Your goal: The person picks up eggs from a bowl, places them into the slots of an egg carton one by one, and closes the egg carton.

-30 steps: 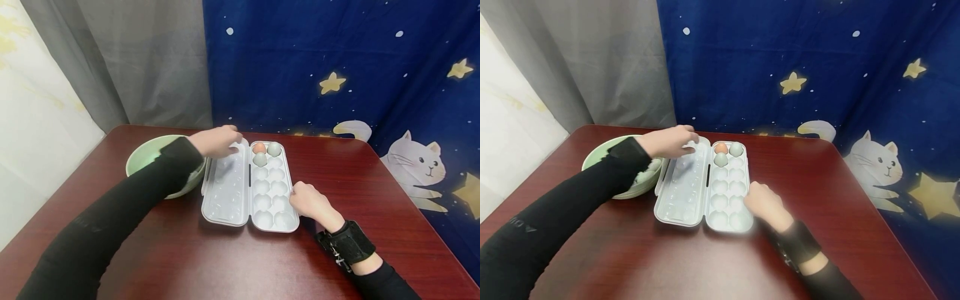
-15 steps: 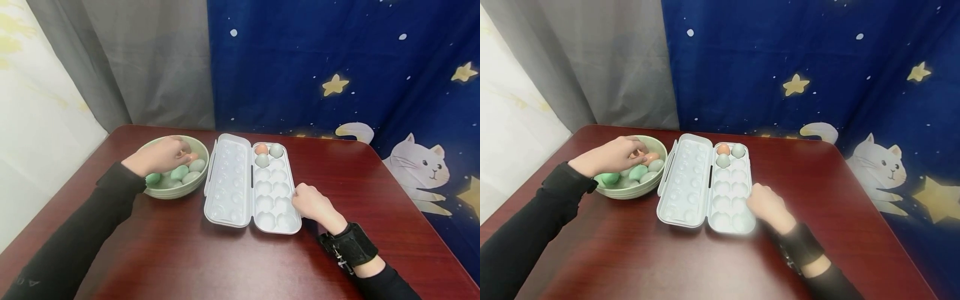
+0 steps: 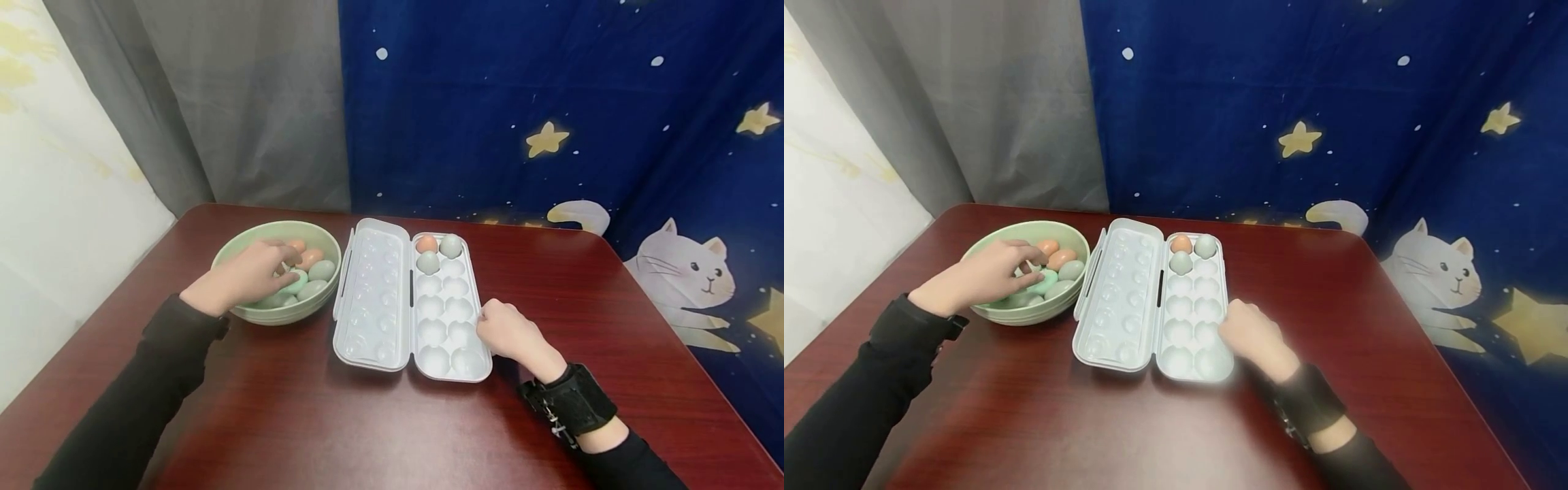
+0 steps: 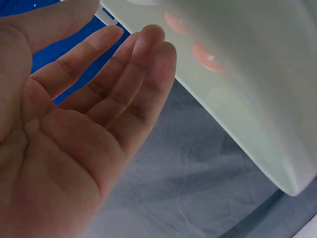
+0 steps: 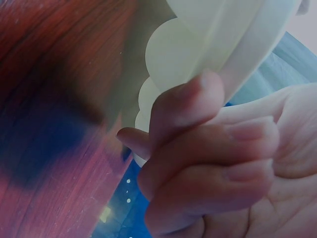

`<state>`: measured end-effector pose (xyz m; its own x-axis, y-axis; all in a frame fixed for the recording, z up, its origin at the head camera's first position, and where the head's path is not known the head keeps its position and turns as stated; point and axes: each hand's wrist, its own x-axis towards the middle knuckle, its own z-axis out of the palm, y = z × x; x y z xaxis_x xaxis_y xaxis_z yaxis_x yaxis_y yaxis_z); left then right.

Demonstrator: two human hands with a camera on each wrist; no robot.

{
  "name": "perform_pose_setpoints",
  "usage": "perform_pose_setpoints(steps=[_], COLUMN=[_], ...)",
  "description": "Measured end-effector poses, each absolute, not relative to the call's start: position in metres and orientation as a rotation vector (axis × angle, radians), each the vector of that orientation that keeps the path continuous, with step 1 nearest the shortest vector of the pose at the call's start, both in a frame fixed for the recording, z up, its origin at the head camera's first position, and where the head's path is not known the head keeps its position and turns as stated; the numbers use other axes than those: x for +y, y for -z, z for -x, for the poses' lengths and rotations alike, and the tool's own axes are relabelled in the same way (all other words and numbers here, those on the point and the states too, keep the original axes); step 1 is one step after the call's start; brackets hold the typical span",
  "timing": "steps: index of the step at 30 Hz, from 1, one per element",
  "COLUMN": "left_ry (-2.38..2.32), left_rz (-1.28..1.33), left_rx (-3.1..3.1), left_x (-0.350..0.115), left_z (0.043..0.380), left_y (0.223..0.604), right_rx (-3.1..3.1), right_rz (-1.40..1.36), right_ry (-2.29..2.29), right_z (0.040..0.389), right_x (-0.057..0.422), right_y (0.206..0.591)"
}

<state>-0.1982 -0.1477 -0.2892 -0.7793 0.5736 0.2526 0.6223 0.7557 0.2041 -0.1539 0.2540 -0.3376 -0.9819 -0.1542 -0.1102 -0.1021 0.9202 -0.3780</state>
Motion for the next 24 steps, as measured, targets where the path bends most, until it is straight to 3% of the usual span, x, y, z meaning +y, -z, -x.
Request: perform_pose_setpoints(steps=[24], left_ry=[0.416], left_rz=[0.683], left_rx=[-3.019], left_x=[-0.158], left_z=[0.182], left_y=[0.305], right_rx=[2.951], right_rz=[0.197], right_ry=[0.564], right_z=[0.152], right_x=[0.253], right_y=[0.337])
